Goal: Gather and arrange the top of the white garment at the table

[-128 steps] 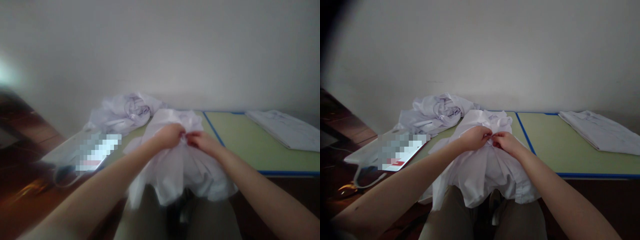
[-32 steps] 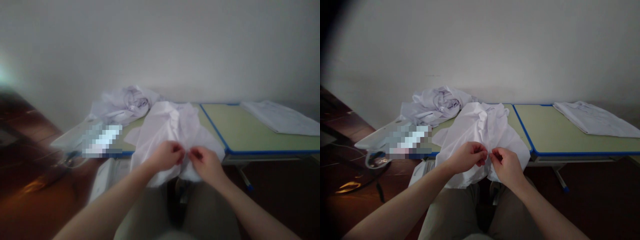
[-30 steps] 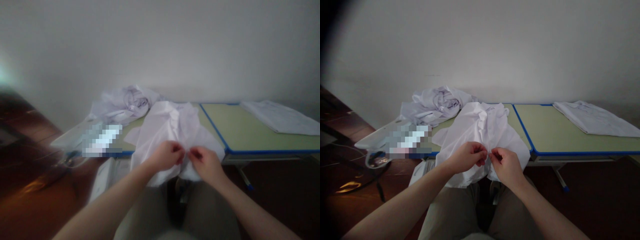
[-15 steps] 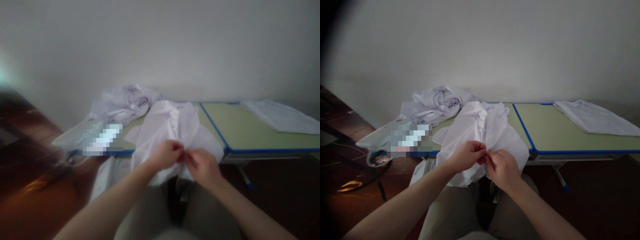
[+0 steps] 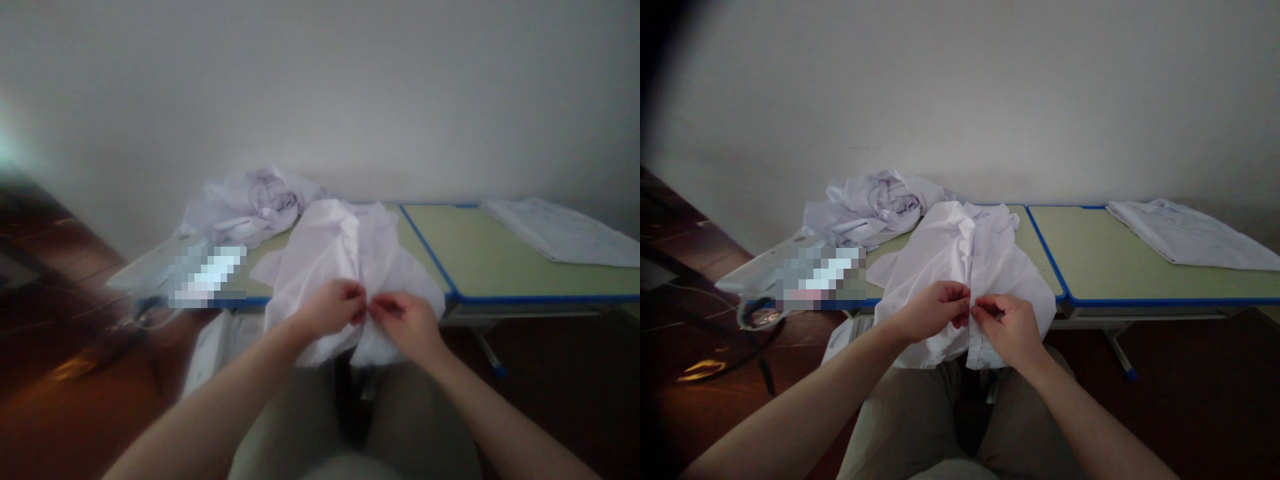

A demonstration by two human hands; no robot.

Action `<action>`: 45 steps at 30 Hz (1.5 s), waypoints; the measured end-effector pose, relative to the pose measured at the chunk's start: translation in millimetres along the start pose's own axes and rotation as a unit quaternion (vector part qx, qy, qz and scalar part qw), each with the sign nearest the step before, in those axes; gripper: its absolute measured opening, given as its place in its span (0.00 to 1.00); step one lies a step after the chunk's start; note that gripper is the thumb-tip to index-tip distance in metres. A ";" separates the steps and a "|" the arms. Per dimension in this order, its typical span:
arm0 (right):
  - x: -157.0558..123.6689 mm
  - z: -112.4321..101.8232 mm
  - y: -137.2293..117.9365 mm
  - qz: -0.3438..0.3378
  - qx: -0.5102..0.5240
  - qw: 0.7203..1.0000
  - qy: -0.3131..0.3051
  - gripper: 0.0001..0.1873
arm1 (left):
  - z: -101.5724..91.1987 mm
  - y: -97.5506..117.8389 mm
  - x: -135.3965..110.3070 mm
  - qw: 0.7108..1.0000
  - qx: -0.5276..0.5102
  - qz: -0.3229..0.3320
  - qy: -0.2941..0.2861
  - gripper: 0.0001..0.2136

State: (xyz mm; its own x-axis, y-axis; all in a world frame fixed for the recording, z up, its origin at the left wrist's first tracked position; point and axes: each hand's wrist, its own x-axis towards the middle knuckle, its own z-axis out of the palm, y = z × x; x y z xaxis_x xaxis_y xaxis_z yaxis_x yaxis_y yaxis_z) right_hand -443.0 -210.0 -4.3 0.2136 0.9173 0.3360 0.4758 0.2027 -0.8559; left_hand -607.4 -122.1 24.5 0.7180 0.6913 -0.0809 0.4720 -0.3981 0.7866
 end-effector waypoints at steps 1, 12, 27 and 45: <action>-0.5 0.6 0.5 0.010 0.010 1.000 0.003 0.11 | 0.1 -0.4 0.0 1.000 -0.009 0.001 -0.003 0.10; 2.6 1.9 1.8 0.066 0.061 0.996 0.003 0.11 | 1.2 -7.7 1.3 0.998 -0.058 0.021 -0.006 0.10; -0.9 1.8 14.0 -0.114 -0.046 0.991 0.048 0.07 | -3.7 -6.6 2.4 0.997 -0.077 0.009 -0.023 0.14; 12.4 -8.1 -9.2 0.137 0.119 0.979 -0.094 0.14 | -0.3 13.0 -4.5 0.996 0.027 0.073 0.049 0.10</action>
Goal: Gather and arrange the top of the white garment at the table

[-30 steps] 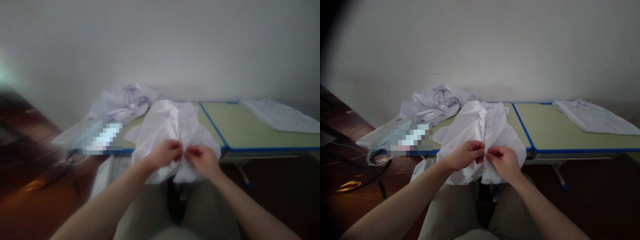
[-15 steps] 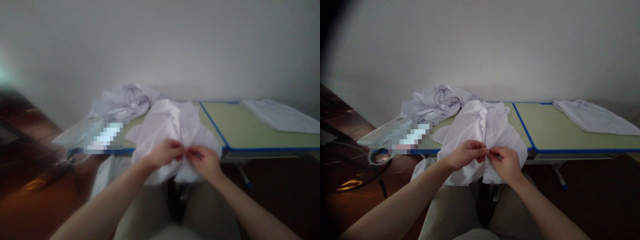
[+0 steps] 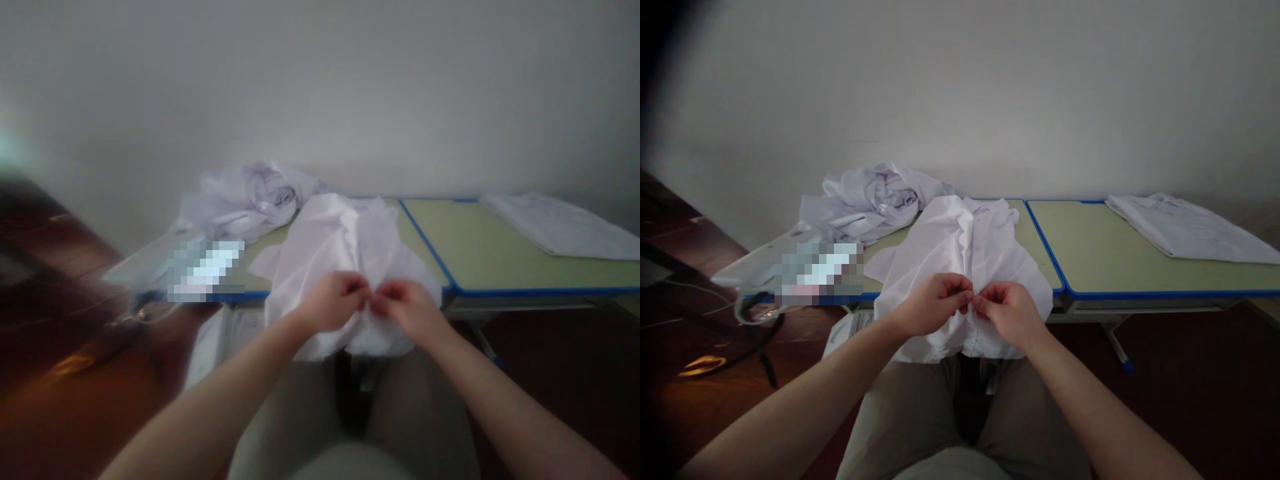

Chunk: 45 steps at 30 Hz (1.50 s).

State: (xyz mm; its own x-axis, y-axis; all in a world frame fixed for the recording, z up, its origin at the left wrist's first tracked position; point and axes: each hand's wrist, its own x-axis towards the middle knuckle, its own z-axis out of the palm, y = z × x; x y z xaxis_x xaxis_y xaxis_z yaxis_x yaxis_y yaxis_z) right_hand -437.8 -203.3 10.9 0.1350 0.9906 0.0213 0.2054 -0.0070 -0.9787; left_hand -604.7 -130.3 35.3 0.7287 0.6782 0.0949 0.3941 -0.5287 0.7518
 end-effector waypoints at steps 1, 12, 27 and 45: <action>0.9 -0.3 0.4 0.009 0.020 1.000 -0.013 0.15 | -1.3 -1.6 0.1 1.000 -0.004 0.002 -0.007 0.10; 9.4 -1.2 7.9 0.066 0.166 0.982 -0.056 0.16 | -2.2 -0.1 -0.6 0.999 0.043 0.012 0.017 0.11; 9.4 -7.2 1.8 0.012 -0.002 0.999 -0.053 0.10 | -79.4 -36.5 48.0 0.937 0.316 -0.058 0.142 0.14; 159.8 -69.1 -23.6 -0.046 -0.254 0.948 0.185 0.06 | -128.6 -82.5 165.8 0.902 0.346 -0.110 0.236 0.28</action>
State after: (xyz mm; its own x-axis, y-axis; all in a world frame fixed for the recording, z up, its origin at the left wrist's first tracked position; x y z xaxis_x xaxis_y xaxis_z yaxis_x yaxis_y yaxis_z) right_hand -354.1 -54.2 51.6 0.4054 0.8752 0.2641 0.6599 -0.0803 -0.7470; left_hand -588.4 91.4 72.9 0.3357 0.8609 0.3823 0.8736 -0.4364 0.2155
